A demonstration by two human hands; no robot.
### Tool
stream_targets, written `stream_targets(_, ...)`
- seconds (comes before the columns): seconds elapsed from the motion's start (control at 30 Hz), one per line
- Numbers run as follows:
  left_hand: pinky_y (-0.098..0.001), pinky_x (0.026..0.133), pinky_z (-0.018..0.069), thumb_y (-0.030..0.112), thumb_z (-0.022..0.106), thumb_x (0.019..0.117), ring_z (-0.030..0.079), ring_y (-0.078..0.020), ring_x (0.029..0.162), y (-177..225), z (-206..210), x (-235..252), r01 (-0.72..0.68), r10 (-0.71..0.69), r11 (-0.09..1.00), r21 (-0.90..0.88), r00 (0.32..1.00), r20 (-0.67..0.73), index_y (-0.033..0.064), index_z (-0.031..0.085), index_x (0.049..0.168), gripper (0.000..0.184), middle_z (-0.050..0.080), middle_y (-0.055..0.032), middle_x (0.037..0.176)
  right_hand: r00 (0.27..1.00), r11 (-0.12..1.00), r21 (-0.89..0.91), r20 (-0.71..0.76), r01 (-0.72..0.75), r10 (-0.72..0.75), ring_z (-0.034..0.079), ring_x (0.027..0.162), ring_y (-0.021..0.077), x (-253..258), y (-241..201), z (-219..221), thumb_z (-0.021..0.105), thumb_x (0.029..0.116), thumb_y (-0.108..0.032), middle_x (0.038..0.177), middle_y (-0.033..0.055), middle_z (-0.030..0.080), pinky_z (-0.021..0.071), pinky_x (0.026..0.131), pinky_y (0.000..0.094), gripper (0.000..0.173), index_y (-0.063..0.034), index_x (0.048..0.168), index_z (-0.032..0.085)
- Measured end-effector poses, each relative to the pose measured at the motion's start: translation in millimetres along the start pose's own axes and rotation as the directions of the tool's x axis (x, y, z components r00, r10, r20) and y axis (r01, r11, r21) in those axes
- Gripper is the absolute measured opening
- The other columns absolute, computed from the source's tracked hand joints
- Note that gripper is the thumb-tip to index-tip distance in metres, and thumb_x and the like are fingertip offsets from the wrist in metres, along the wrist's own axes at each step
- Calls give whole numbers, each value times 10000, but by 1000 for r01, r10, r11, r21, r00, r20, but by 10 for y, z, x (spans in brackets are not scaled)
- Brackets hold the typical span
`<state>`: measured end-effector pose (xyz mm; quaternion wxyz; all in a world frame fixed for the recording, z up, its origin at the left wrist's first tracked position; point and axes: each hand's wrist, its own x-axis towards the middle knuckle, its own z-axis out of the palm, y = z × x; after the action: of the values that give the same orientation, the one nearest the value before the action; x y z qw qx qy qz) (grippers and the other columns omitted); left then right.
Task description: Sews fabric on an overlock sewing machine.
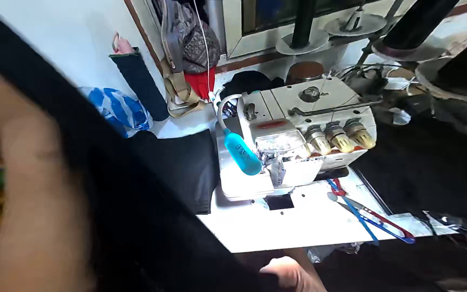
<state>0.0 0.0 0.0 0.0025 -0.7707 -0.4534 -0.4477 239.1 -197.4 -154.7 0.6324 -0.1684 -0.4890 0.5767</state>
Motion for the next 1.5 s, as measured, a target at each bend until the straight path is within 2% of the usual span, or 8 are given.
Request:
stream_targets(0.1, -376, 1032, 444, 164, 429, 1064, 609, -269, 1126, 85, 918, 1537, -153, 110, 977, -151, 959, -260, -168, 573, 1244, 404, 626, -308, 1198, 924, 947, 290, -304, -142, 231, 712, 900, -20, 79, -91, -39, 650, 994, -264, 985, -98, 773, 593, 830, 204, 170, -226, 1097, 780)
stream_targets(0.2, -489, 1111, 440, 166, 461, 1066, 550, -378, 1298, -110, 1454, 1582, -219, 250, 965, -145, 936, 248, -104, 445, 1429, 453, 525, -311, 1409, 651, 953, 119, -706, -280, 279, 703, 863, 115, 315, 9, -275, 536, 1028, -115, 926, 56, 720, 601, 792, 299, 182, -26, 1054, 692)
stream_targets(0.3, -577, 1121, 421, 136, 595, 1017, 475, -442, 1375, 42, 1657, 897, -85, 141, 987, -137, 870, 473, -8, 381, 1535, 579, 414, -301, 1526, 553, 954, 56, -804, -296, 219, 716, 882, 151, 330, 78, -463, 520, 1054, -89, 958, 100, 731, 609, 799, 326, 212, 26, 1081, 696)
stream_targets(0.47, -367, 938, 556, 134, 609, 984, 677, -207, 1058, 572, 1446, -672, -283, 345, 928, -241, 896, 280, 33, 745, 1041, 178, 712, -112, 1095, 582, 947, -57, -800, -316, 146, 690, 986, 126, 278, 122, -506, 522, 1061, -181, 1038, 75, 716, 576, 892, 312, 255, -10, 1133, 696)
stream_targets(0.63, -458, 1154, 413, 498, 494, 1040, 505, -292, 1393, 689, 1548, -1241, -369, 449, 891, -263, 796, 405, 155, 677, 1355, 500, 582, -143, 1451, 667, 922, -195, -741, -334, 85, 679, 1001, 109, 251, 218, -480, 468, 1071, -172, 1032, 67, 704, 564, 915, 293, 281, 8, 1156, 666)
stream_targets(0.87, -503, 1143, 394, 634, 469, 993, 458, -327, 1417, 606, 1642, -982, -401, 460, 888, -226, 756, 466, 251, 646, 1400, 586, 554, -157, 1461, 858, 895, -270, -475, -355, 197, 670, 780, -39, -148, 241, -277, 671, 951, -60, 871, -57, 715, 570, 720, 169, 50, -39, 996, 669)
stream_targets(1.07, -558, 1168, 346, 704, 423, 973, 431, -375, 1434, 632, 1676, -896, -454, 510, 858, -242, 689, 515, 304, 604, 1445, 644, 528, -161, 1502, 851, 951, -205, -516, -231, 96, 695, 838, -9, -251, 241, -308, 653, 945, 2, 928, -63, 744, 589, 775, 201, 113, -45, 1037, 699)
stream_targets(1.5, -658, 1158, 305, 784, 449, 902, 395, -438, 1450, 654, 1803, -851, -471, 522, 847, -244, 659, 541, 361, 544, 1486, 727, 483, -237, 1517, 769, 903, -245, -626, -352, 129, 721, 672, 69, -320, 184, -229, 599, 977, 27, 809, -46, 721, 634, 634, 253, 76, -41, 986, 632)
